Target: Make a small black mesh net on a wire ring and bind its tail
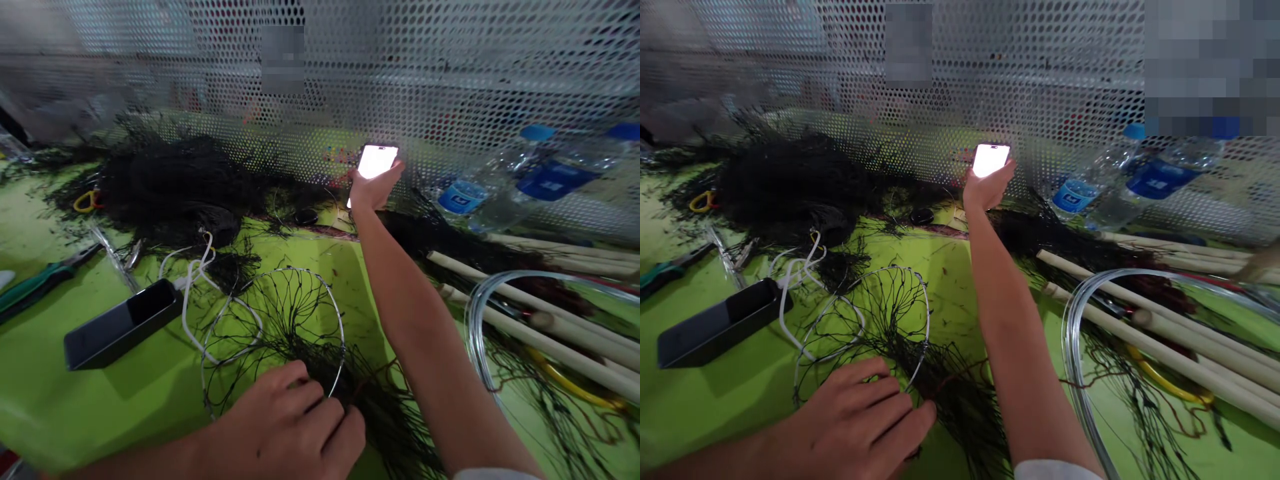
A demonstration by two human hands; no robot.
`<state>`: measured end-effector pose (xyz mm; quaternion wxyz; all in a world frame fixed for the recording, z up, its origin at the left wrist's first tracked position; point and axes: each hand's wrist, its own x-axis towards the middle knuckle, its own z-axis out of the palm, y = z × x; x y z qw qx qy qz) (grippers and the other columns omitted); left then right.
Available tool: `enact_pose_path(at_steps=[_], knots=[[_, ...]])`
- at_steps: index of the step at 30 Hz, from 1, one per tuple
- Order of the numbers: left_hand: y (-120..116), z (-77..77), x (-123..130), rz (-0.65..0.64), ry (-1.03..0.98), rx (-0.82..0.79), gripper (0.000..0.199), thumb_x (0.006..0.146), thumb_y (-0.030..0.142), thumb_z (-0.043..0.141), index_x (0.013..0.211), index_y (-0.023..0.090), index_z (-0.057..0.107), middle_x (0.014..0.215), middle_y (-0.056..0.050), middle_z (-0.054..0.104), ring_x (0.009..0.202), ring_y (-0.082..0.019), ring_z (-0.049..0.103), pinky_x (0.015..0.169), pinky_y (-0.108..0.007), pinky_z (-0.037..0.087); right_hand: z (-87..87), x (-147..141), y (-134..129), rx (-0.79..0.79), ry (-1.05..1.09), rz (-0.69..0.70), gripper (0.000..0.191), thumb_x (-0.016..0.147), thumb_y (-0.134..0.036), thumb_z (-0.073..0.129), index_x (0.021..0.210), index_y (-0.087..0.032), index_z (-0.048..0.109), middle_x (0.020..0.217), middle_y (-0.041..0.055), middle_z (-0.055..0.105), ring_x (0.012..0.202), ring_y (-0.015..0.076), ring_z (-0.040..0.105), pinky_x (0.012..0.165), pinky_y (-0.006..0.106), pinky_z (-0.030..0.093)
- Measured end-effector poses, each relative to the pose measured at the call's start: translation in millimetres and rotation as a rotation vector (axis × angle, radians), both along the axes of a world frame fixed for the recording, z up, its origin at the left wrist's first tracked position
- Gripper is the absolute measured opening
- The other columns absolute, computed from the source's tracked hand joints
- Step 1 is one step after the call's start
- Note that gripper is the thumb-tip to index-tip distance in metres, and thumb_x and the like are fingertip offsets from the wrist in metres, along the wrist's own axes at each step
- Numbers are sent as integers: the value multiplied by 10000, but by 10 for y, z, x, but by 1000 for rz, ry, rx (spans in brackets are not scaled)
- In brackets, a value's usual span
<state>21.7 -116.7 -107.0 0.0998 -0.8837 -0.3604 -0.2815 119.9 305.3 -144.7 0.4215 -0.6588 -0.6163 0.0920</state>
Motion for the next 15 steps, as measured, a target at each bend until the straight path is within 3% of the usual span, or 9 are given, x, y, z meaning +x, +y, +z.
enact_pose_path(at_steps=[3, 6, 8, 10, 13, 15], knots=[[5, 13, -7, -3, 6, -17, 166, 989, 150, 543, 1010, 129, 707, 643, 47, 559, 535, -142, 527, 518, -348, 415, 72, 0, -96, 1, 71, -155, 1010, 964, -483, 668, 1636, -93, 23, 1661, 320, 238, 1494, 390, 407, 1201, 559, 383], [11, 4, -7, -5, -3, -1, 170, 986, 148, 541, 1006, 126, 708, 644, 43, 564, 534, -145, 523, 519, -349, 406, 165, 89, -193, 69, 19, -121, 1115, 890, -560, 771, 1690, -171, 99, 1755, 237, 128, 1611, 364, 211, 1304, 540, 209], [7, -7, -7, -9, -5, 16, 163, 973, 140, 547, 994, 126, 708, 633, 44, 553, 520, -145, 505, 519, -349, 401, 216, 186, -237, 155, -114, 42, 990, 904, -574, 757, 1691, -307, 218, 1816, 99, 15, 1658, 329, 26, 1333, 555, 42], [-4, -12, -7, -14, 9, 13, 152, 969, 142, 555, 988, 128, 705, 632, 46, 551, 523, -146, 506, 523, -349, 401, 240, 283, -271, 215, -247, 197, 845, 943, -558, 705, 1666, -365, 311, 1830, 19, -36, 1660, 327, -42, 1325, 578, -26], [-21, -8, -5, -18, 19, 3, 146, 975, 149, 553, 982, 130, 698, 641, 44, 563, 537, -148, 520, 536, -352, 403, 218, 388, -346, 240, -313, 223, 698, 988, -551, 623, 1622, -334, 428, 1832, 18, 14, 1659, 345, 13, 1327, 596, 27], [-26, -5, 0, -17, 10, 12, 150, 976, 140, 542, 969, 130, 692, 629, 46, 555, 532, -148, 513, 543, -352, 397, 182, 438, -415, 248, -319, 223, 510, 1006, -536, 578, 1456, -298, 609, 1815, 25, 145, 1647, 350, 107, 1326, 615, 92]])
